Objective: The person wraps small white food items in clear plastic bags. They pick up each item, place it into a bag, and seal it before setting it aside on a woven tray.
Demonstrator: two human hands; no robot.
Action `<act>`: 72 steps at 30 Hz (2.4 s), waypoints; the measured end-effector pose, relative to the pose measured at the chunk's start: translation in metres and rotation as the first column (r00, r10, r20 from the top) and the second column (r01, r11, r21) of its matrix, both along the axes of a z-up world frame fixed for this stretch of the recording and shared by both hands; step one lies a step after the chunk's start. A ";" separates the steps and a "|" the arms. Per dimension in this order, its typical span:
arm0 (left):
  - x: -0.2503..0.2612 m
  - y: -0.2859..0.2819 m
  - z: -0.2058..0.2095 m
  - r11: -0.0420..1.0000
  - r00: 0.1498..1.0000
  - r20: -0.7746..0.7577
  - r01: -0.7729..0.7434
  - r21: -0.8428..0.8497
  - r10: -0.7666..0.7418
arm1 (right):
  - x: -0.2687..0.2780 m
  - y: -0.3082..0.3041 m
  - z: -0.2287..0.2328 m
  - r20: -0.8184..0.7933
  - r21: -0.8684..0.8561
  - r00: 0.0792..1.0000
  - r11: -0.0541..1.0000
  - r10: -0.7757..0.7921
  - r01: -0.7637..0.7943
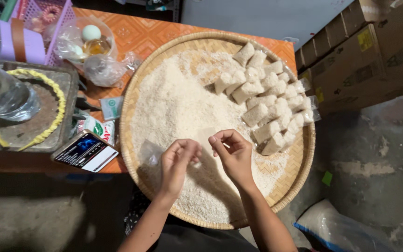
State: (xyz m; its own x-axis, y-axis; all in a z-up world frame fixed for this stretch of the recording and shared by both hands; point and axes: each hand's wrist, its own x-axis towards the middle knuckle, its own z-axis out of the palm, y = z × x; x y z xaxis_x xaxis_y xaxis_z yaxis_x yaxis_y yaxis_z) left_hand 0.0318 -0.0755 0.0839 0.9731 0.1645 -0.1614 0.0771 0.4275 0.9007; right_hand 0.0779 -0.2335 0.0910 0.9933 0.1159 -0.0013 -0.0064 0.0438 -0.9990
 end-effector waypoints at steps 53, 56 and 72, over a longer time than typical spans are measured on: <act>0.014 0.014 -0.007 0.569 0.981 0.111 -0.001 0.822 -0.159 | -0.003 -0.033 -0.075 0.186 -0.325 0.930 0.913 0.316 -0.246; 0.014 0.009 -0.010 0.588 0.986 0.050 0.053 0.807 -0.156 | -0.003 -0.037 -0.070 -0.189 -0.150 0.982 0.988 0.018 -0.047; 0.011 -0.017 -0.025 0.657 0.976 0.138 0.007 0.754 -0.169 | 0.041 0.007 0.017 -0.498 0.631 0.867 0.700 0.035 0.334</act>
